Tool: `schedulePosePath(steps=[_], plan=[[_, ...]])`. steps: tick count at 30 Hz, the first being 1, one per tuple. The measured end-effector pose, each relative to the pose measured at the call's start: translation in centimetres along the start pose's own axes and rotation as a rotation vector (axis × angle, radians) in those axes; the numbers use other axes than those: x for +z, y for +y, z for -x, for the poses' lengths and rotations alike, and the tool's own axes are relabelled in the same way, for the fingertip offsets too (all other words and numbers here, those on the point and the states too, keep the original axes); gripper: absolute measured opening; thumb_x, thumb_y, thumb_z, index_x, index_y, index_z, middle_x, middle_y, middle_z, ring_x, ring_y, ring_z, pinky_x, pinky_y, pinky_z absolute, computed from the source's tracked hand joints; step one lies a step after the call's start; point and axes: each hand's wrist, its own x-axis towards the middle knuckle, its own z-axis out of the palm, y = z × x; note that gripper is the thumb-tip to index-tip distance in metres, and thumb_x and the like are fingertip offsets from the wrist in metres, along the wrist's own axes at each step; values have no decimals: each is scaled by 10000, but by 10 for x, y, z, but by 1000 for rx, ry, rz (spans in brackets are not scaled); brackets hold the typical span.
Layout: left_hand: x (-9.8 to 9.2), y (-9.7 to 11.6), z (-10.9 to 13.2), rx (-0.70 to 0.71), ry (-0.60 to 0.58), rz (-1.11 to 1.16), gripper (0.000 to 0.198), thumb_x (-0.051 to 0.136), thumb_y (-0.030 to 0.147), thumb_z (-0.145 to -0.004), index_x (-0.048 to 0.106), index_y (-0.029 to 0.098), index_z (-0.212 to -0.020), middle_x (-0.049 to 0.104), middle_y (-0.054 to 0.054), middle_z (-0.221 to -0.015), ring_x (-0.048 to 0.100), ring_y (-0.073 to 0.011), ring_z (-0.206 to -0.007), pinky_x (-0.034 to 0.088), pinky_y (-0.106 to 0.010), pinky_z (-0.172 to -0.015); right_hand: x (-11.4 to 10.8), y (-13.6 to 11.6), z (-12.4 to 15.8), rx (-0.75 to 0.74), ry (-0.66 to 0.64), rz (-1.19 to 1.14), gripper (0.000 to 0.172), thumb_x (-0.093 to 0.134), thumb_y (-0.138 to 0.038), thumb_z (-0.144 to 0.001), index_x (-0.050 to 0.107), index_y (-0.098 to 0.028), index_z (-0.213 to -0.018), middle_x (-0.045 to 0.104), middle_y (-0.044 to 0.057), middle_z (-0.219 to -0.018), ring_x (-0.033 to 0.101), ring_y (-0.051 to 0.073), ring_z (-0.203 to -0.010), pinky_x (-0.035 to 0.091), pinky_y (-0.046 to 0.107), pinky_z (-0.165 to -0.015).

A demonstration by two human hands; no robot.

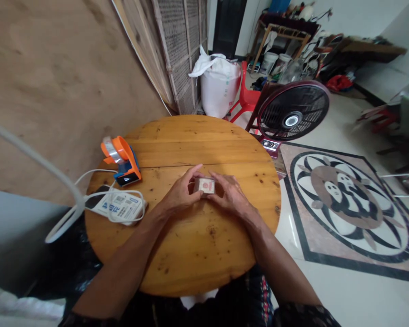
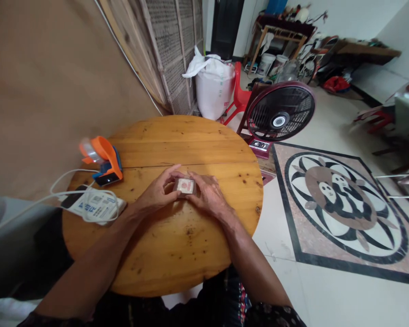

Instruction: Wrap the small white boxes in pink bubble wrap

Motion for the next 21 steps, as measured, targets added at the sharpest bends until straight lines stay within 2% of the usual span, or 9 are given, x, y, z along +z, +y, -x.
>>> schedulePosePath(steps=[6, 17, 21], plan=[[0, 1, -1, 18, -2, 20, 720, 636, 201, -803, 346, 222, -1462, 592, -104, -1214, 615, -209, -1101, 503, -393, -983, 4, 3, 0, -48, 57, 56, 667, 663, -374, -849, 405, -206, -1441, 668, 140, -1222, 628, 281, -1111, 416, 474, -999], [0, -5, -2, 23, 13, 13, 713, 616, 172, -800, 360, 241, -1461, 598, -98, -1230, 615, -215, -1117, 506, -409, -993, 8, 4, 2, -16, 43, 59, 624, 632, -361, -875, 401, -256, -1445, 644, 112, -1267, 624, 280, -1112, 476, 447, -953], [0, -5, -2, 28, 16, -10, 709, 624, 176, -801, 368, 233, -1460, 604, -106, -1246, 606, -226, -1146, 492, -417, -1012, 7, 3, 1, -42, 36, 78, 618, 629, -357, -878, 405, -226, -1439, 649, 125, -1253, 629, 286, -1091, 481, 446, -940]])
